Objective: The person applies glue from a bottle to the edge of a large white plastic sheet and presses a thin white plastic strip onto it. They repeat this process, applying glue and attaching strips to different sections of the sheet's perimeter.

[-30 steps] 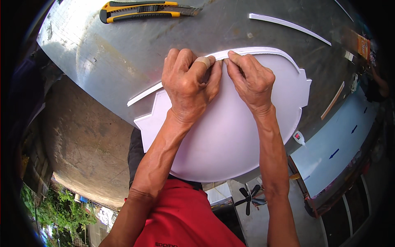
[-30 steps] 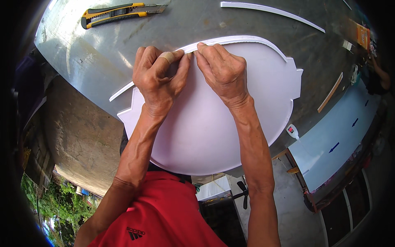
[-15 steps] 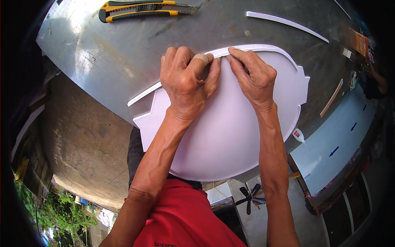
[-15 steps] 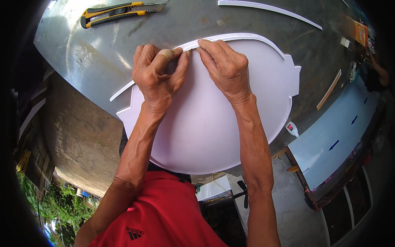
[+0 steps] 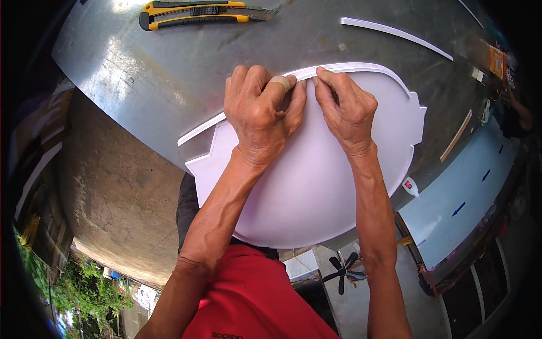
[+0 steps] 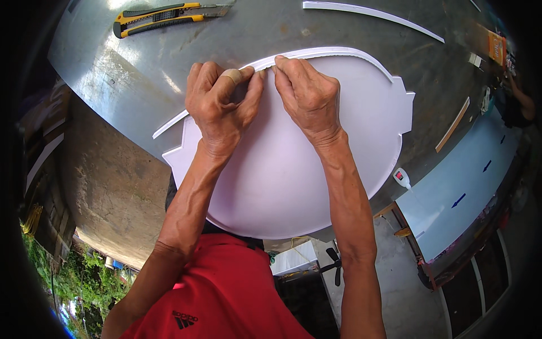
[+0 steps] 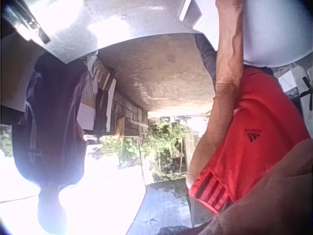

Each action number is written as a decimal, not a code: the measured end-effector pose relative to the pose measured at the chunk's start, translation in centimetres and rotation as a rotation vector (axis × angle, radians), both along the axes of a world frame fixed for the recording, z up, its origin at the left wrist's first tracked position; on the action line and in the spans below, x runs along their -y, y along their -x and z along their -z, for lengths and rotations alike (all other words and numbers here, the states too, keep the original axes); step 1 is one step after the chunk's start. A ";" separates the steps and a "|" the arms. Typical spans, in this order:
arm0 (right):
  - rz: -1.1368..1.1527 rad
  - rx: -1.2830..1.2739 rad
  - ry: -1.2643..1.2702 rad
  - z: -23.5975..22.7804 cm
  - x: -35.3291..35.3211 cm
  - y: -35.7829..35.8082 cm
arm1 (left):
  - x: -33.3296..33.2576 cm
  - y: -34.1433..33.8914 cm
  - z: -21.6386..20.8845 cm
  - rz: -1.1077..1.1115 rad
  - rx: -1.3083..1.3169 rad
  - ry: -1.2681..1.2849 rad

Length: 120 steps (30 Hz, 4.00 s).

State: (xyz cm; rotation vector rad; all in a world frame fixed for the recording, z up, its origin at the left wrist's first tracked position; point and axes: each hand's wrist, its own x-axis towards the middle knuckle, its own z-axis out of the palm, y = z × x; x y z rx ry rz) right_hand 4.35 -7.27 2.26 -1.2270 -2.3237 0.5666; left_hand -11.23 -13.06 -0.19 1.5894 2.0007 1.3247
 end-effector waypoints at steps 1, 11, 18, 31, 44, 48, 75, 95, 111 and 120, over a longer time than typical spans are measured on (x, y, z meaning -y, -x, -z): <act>0.008 -0.001 0.001 0.0 0.1 0.1 | 0.1 0.0 0.0 -0.003 -0.002 0.006; 0.109 0.031 0.151 -1.0 -0.2 -1.0 | 0.0 -0.2 0.1 -0.003 0.024 0.016; 0.038 -0.015 0.040 0.0 -0.4 -1.4 | 0.2 -0.1 0.0 0.006 0.019 0.044; -0.001 -0.011 -0.023 0.3 -0.4 -0.9 | 0.1 -0.2 0.0 0.002 0.019 0.036; 0.120 -0.007 0.140 -0.7 -0.2 -1.6 | 0.0 0.1 -0.5 0.034 -0.010 0.110; 0.051 -0.030 0.022 0.0 -0.8 -1.5 | 0.2 0.1 0.0 0.114 -0.078 0.103; 0.255 -0.046 -0.075 0.4 1.9 -1.0 | 0.3 0.4 -0.7 0.058 -0.002 0.037; 0.200 -0.046 -0.090 1.1 1.1 -0.2 | 1.0 0.2 -0.3 -0.045 0.047 0.090; 0.182 -0.043 -0.067 1.0 1.0 -0.6 | 0.7 0.9 -0.7 0.018 0.122 0.112; 0.411 -0.110 0.049 0.4 3.3 -1.7 | 0.6 0.9 -0.7 0.015 0.110 0.097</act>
